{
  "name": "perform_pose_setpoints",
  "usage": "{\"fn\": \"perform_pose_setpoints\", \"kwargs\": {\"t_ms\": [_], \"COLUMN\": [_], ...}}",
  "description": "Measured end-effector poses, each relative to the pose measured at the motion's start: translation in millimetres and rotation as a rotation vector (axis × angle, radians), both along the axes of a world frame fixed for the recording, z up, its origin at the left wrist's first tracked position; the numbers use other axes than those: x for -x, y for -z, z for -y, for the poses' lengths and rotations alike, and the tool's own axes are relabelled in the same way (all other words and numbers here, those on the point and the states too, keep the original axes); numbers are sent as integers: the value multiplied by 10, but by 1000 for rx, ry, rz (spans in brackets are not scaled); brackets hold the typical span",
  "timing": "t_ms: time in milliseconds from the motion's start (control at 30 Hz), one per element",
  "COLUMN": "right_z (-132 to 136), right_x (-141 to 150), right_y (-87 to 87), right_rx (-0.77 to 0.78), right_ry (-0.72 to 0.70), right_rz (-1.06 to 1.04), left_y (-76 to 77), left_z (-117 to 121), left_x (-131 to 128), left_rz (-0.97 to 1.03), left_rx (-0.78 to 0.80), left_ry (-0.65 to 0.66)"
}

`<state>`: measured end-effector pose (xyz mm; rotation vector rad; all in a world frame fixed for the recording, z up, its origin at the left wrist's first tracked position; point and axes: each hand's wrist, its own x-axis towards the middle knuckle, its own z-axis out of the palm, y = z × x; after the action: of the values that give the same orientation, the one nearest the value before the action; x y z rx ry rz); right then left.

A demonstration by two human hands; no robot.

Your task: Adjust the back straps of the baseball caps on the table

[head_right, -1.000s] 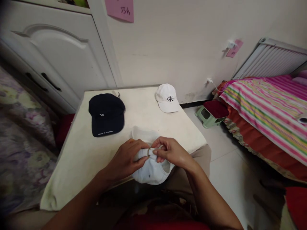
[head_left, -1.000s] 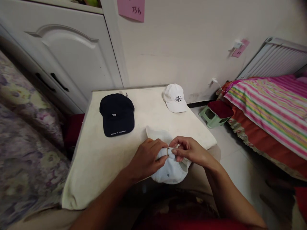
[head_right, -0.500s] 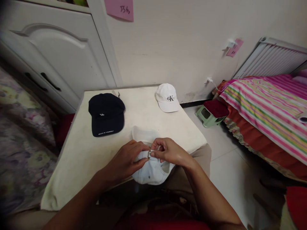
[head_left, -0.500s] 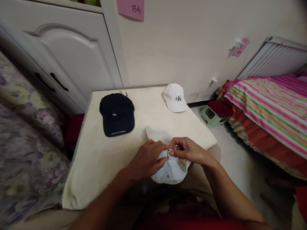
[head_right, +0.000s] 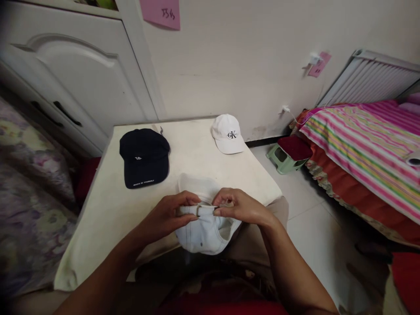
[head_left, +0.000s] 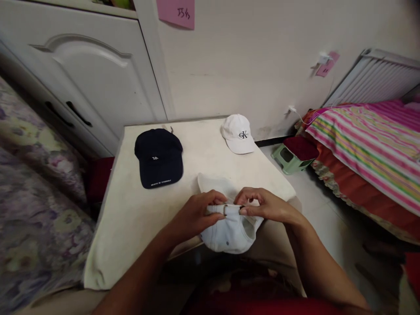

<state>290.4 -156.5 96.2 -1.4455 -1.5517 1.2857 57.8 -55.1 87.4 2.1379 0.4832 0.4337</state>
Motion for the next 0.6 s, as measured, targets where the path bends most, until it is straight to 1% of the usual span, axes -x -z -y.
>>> {"fn": "perform_pose_setpoints", "kwargs": {"t_ms": [33, 100, 200, 267, 367, 467, 533, 600], "right_z": [4, 5, 0, -2, 0, 4, 5, 7], "right_x": [-6, 10, 63, 97, 149, 213, 253, 277], "right_y": [8, 30, 64, 85, 109, 121, 124, 126], "right_rx": [5, 66, 142, 143, 139, 129, 115, 90], "right_ry": [-22, -45, -31, -9, 11, 2, -7, -14], "right_rz": [-51, -168, -268, -269, -231, -201, -181, -149], "left_y": [-6, -16, -34, -53, -78, -80, -65, -41], "left_z": [-14, -45, -75, -62, 14, 108, 146, 155], "left_x": [6, 22, 44, 39, -9, -71, -93, -92], "left_rz": [-5, -28, -82, -131, -198, -191, -159, -132], "left_rx": [28, 73, 117, 101, -15, -119, -125, -84], "left_ry": [10, 29, 39, 33, 19, 16, 41, 70]}}
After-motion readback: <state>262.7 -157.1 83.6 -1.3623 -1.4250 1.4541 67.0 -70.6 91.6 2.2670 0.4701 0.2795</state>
